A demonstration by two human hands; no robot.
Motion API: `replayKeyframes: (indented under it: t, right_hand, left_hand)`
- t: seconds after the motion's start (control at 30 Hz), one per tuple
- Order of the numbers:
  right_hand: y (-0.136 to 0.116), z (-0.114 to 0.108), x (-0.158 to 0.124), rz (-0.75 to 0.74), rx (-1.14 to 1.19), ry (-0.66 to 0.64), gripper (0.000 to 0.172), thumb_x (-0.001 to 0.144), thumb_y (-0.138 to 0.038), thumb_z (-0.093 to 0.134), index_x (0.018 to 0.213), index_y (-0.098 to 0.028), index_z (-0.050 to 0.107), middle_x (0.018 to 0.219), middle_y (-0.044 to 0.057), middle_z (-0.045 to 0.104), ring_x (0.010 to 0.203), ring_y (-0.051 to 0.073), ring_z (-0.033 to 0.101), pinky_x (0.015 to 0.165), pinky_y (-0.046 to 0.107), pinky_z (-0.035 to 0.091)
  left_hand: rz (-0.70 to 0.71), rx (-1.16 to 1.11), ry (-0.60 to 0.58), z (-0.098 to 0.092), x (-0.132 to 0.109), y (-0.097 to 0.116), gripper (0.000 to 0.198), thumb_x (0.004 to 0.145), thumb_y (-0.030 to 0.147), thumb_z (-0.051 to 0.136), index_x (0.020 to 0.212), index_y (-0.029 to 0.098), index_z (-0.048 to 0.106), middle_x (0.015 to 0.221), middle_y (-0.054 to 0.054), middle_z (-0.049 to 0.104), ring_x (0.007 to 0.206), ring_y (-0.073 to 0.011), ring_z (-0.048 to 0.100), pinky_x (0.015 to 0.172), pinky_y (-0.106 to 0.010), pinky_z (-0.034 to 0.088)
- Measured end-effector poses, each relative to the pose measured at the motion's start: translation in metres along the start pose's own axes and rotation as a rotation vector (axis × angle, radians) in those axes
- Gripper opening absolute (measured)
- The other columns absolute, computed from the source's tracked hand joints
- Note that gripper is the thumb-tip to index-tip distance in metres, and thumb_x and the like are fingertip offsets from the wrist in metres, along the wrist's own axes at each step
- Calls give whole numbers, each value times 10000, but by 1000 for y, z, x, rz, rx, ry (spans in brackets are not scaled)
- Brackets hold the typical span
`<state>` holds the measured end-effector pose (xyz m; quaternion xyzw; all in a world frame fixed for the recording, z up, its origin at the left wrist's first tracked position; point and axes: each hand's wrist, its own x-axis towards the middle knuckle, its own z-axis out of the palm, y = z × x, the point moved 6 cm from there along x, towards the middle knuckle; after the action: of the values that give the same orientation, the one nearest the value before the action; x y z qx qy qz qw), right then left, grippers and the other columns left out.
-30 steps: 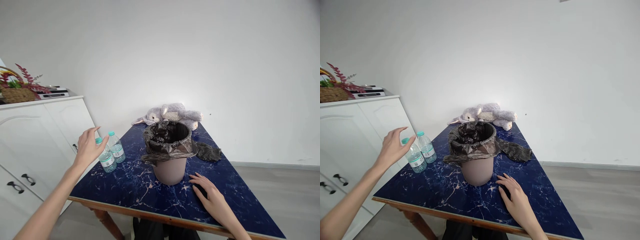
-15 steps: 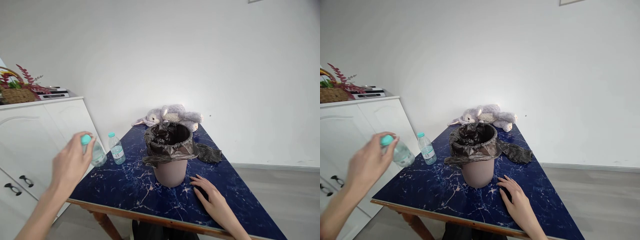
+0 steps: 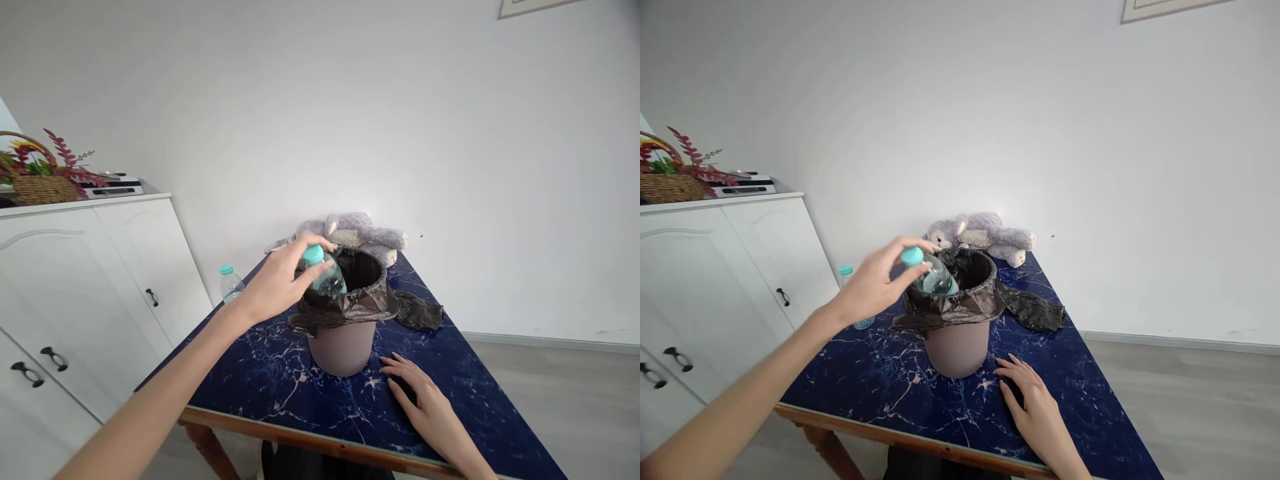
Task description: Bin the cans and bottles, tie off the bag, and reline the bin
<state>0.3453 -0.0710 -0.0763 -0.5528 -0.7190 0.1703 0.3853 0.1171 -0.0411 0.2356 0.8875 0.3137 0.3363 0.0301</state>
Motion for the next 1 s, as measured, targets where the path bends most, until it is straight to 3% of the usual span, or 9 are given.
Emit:
replayKeyframes:
  t: [0.1,0.23,0.3,0.43,0.57,0.7,0.8,0.9,1.0]
  right_hand:
    - [0,0,0,13,-4,-24,375,1068,-453,455,1244,-285,742,1472,35,662,1504,311,474,1257,604,383]
    - [-2,-2,-1,14,-7,-20,380,1073,-459,453,1264,-286,732,1480,27,656,1508,306,471,1261,589,384]
    - [-3,-3,-1,7,-3,-3,374,1075,-454,453,1256,-288,736,1470,28,664,1498,306,484,1264,592,376]
    - [-3,-3,-1,5,9,14,346,1068,-442,477,1236,-306,746,1452,23,677,1479,310,510,1250,594,399]
    - [-3,-4,-1,-2,6,27,334,1061,-435,494,1232,-308,751,1438,26,687,1465,310,527,1249,590,403]
    - [-4,-5,-1,4,0,19,342,1059,-447,495,1235,-307,753,1449,29,680,1472,317,518,1245,592,407]
    - [-3,-4,-1,14,-3,17,353,1060,-451,488,1238,-304,755,1450,33,679,1475,322,513,1243,594,409]
    - [0,-1,-1,15,4,11,363,1057,-456,484,1242,-303,756,1451,35,678,1479,323,508,1242,596,408]
    - [2,1,0,15,8,3,370,1054,-463,473,1228,-307,760,1454,28,675,1488,320,496,1249,605,394]
  left_hand:
    - [0,18,-79,10,-2,-22,293,1066,468,544,1285,311,658,1402,-43,691,1321,-261,631,1126,-487,511]
    - [-88,204,337,-26,-24,-72,300,1076,449,497,1202,257,689,1270,-63,735,1252,-251,645,1140,-481,475]
    - [-155,425,450,-39,-39,-105,295,1053,437,519,1195,237,683,1294,-92,708,1310,-289,592,1191,-521,401]
    - [-390,682,299,-37,-66,-181,482,993,480,559,1369,182,612,1490,-194,551,1466,-397,425,1225,-593,311]
    - [-580,655,100,-24,-92,-223,478,1007,425,484,1375,139,590,1574,-216,464,1348,-412,549,1107,-564,454]
    - [-550,625,164,-27,-102,-217,384,1024,315,397,1323,198,607,1433,-156,564,1102,-327,678,892,-459,567]
    - [-426,620,244,-39,-96,-193,337,1025,278,419,1272,203,635,1258,-131,644,1051,-308,688,902,-458,575]
    - [-208,640,506,-68,-82,-139,275,1034,256,500,1255,208,657,1242,-114,676,1181,-300,658,1013,-478,561]
    - [49,556,926,-101,-74,-61,286,1019,233,622,1297,162,634,1267,-124,672,1222,-274,658,1013,-469,593]
